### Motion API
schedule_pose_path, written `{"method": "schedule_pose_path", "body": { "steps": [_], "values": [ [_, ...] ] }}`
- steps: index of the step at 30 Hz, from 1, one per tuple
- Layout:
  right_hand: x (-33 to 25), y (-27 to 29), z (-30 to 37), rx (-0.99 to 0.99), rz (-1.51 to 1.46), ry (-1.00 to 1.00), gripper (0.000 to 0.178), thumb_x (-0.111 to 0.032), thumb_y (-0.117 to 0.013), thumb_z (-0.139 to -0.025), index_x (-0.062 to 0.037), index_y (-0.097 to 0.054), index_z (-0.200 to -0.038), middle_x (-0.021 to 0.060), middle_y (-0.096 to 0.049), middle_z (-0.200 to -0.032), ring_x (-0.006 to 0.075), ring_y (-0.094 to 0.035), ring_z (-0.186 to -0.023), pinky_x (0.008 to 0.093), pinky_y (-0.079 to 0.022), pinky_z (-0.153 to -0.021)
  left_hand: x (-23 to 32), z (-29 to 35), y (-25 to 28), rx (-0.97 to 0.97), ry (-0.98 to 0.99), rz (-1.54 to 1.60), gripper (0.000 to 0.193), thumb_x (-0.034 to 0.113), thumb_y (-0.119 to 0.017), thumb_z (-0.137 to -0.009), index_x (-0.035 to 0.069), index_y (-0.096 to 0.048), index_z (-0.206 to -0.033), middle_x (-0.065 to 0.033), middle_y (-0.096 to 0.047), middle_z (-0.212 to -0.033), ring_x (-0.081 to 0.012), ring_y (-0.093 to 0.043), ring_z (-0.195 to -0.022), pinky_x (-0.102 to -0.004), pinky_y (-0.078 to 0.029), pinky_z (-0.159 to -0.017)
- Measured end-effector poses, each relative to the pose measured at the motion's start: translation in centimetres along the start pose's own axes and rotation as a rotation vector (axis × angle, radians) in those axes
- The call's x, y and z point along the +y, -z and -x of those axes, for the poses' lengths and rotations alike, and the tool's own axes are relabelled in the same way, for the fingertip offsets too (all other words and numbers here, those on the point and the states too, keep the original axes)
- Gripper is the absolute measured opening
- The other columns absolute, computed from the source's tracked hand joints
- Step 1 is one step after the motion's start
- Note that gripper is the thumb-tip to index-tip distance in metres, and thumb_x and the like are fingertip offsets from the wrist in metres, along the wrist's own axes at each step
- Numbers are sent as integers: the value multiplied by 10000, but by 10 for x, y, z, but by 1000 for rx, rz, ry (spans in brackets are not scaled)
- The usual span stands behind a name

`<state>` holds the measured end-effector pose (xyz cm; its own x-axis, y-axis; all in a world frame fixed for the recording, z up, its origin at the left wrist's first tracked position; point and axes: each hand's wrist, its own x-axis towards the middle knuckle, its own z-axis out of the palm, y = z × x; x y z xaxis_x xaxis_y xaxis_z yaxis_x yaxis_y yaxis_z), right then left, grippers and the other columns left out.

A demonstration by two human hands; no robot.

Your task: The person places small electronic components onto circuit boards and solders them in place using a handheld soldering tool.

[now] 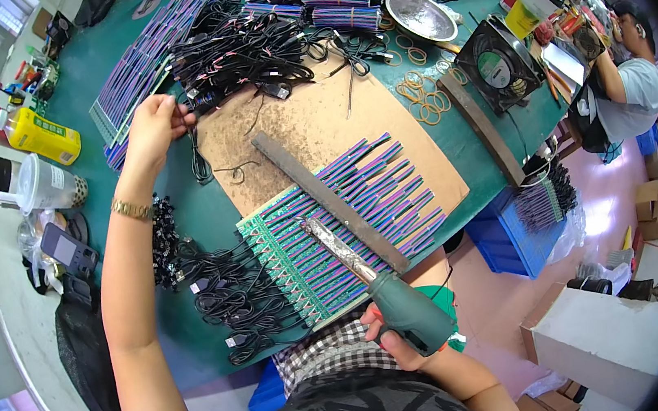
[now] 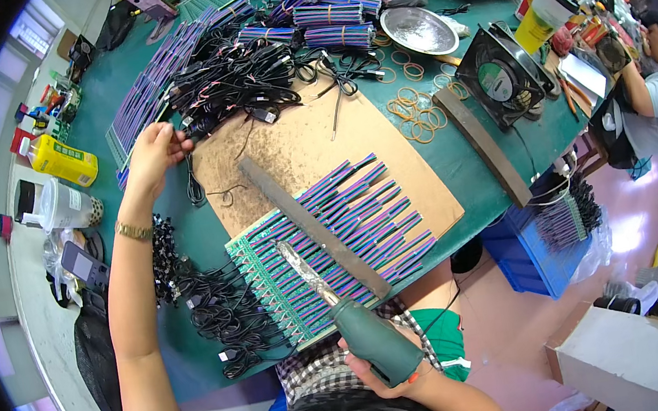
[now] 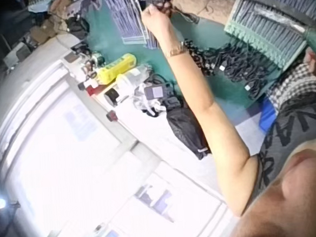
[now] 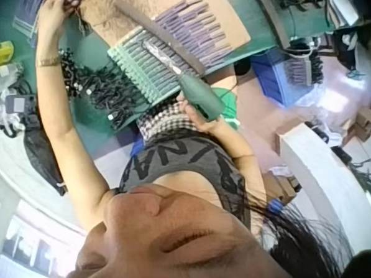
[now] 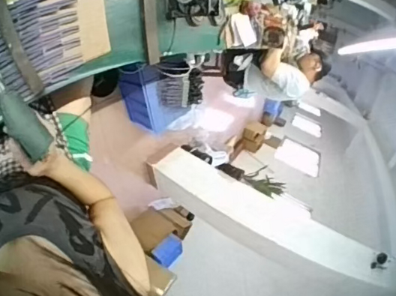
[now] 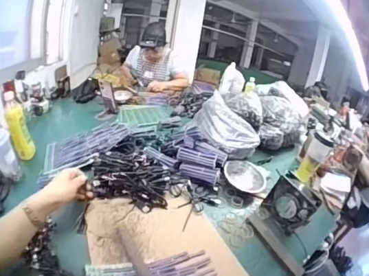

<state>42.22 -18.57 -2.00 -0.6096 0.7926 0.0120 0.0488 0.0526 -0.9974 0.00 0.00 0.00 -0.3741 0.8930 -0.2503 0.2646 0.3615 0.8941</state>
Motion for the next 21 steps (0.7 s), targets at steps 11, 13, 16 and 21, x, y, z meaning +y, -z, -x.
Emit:
{"method": "schedule_pose_path", "body": {
  "steps": [11,13,16,21],
  "values": [
    [-9,-1,-8,12,-61,-101,429,-254,-640,-875,23,-521,-1180,118,-612,-1009,146,-626,-780,299,-518,-709,5,54,-6,-193,-50,560,133,195,-566,-976,66,-543,-959,9,-568,-861,-61,-529,-675,-252,-512,-689],
    [-7,-1,-8,25,-67,-106,428,-257,-641,-874,24,-523,-1175,113,-612,-1008,142,-626,-780,296,-518,-708,5,64,-12,-173,-74,449,158,192,-571,-974,43,-578,-1024,10,-584,-854,-56,-548,-688,-231,-505,-682],
    [-8,-2,-8,44,-85,-124,422,-265,-640,-875,16,-529,-1169,112,-611,-1006,144,-625,-776,294,-517,-704,-2,74,-16,-180,-51,186,152,169,-569,-974,30,-609,-1020,26,-588,-826,-44,-536,-672,-181,-449,-641],
    [-13,-3,-15,80,-185,-113,403,-264,-627,-881,-13,-535,-1182,145,-607,-1007,168,-631,-766,303,-522,-699,7,109,-32,32,-401,-333,130,131,-586,-951,2,-603,-951,21,-566,-810,-58,-501,-655,-179,-411,-639]
  ]
}}
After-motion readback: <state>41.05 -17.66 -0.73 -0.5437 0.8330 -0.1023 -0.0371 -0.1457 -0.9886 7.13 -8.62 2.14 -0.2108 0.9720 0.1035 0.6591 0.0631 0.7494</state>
